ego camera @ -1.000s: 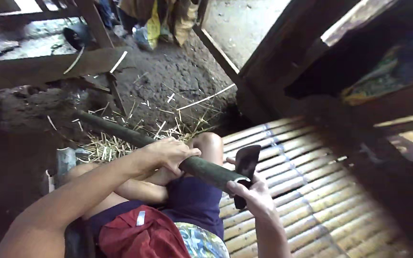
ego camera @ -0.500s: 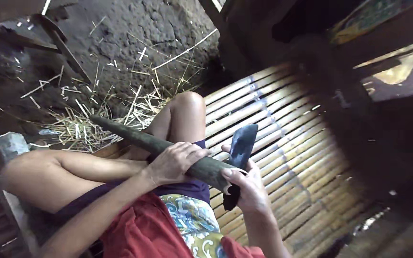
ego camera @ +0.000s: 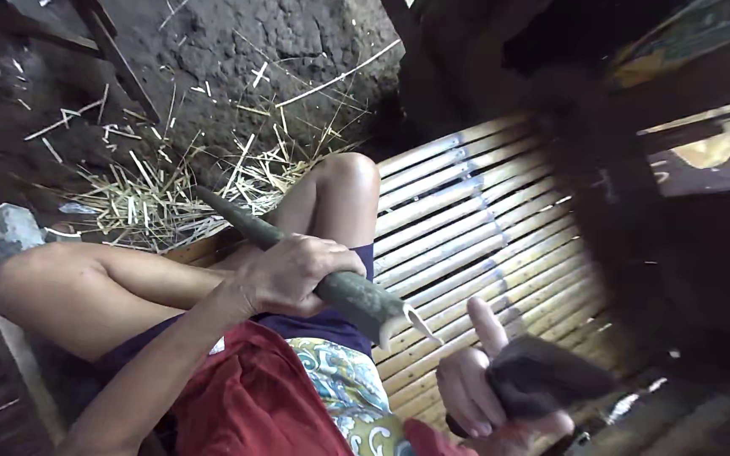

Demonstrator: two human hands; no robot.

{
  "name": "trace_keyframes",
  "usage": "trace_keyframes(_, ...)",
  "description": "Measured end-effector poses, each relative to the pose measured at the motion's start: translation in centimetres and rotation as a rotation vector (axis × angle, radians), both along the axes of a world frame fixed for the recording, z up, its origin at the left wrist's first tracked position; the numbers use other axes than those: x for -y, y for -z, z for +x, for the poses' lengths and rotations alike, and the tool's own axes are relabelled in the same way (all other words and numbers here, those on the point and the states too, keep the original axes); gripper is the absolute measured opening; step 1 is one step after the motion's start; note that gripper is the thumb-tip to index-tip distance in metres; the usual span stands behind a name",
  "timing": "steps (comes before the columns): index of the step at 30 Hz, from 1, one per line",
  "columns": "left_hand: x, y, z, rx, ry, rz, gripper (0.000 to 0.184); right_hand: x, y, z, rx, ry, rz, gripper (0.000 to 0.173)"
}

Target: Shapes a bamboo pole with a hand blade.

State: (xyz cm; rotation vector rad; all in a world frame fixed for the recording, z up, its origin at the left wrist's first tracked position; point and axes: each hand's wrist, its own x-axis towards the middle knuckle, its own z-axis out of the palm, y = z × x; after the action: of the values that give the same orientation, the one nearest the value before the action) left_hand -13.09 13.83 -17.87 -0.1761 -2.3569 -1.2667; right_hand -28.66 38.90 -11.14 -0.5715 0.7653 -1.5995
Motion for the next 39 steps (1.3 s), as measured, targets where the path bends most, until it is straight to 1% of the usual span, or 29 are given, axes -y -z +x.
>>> trace_keyframes(3, -1.0, 0.4, -0.2, 0.048, 0.051, -0.044, 0.022, 0.4, -0.8, 0.3, -0.030, -0.251, 0.083, 0.090)
trace_keyframes(4, -1.5, 0.8, -0.4, 0.047, 0.055, -0.055, 0.022, 0.5, -0.6, 0.5, -0.029, -0.305, 0.105, 0.094)
trace_keyframes(6, -2.3, 1.3, -0.8, 0.035, 0.059, -0.067, 0.022, 0.7, 0.2, 0.8, -0.021, -0.342, 0.134, 0.098)
trace_keyframes(11, -2.8, 1.6, -1.6, 0.001, 0.064, -0.098, 0.018, 1.2, 0.9, 1.0, 0.036, -0.334, 0.131, 0.098)
trace_keyframes(15, -2.7, 1.5, -1.7, -0.018, 0.059, -0.111, 0.018, 1.6, 1.9, 1.1, -0.009, -0.321, 0.094, 0.095)
trace_keyframes(18, -2.6, 1.6, -1.7, -0.022, 0.049, -0.103, 0.019, 1.8, 2.4, 1.0, 0.004, -0.324, 0.078, 0.095)
trace_keyframes(22, -2.5, 1.5, -1.7, -0.003, 0.045, -0.100, 0.018, 2.0, 2.8, 0.8, -0.013, -0.328, 0.059, 0.092)
trace_keyframes(26, -2.5, 1.3, -1.8, 0.004, 0.036, -0.091, 0.021, 2.2, 2.8, 0.8, -0.043, -0.298, 0.064, 0.089)
trace_keyframes(29, -2.4, 1.5, -1.9, -0.014, 0.038, -0.089, 0.022, 2.3, 2.9, 0.6, -0.036, -0.311, 0.053, 0.091)
trace_keyframes(31, -2.4, 1.5, -1.8, -0.016, 0.038, -0.087, 0.022, 2.5, 3.0, 0.6, -0.037, -0.325, 0.044, 0.090)
trace_keyframes(34, -2.3, 1.4, -1.7, -0.009, 0.031, -0.087, 0.020, 2.7, 3.2, 0.5, -0.072, -0.327, 0.025, 0.085)
trace_keyframes(39, -2.4, 1.1, -1.8, 0.022, 0.042, -0.090, 0.019, 2.9, 3.0, 0.2, -0.067, -0.357, 0.046, 0.086)
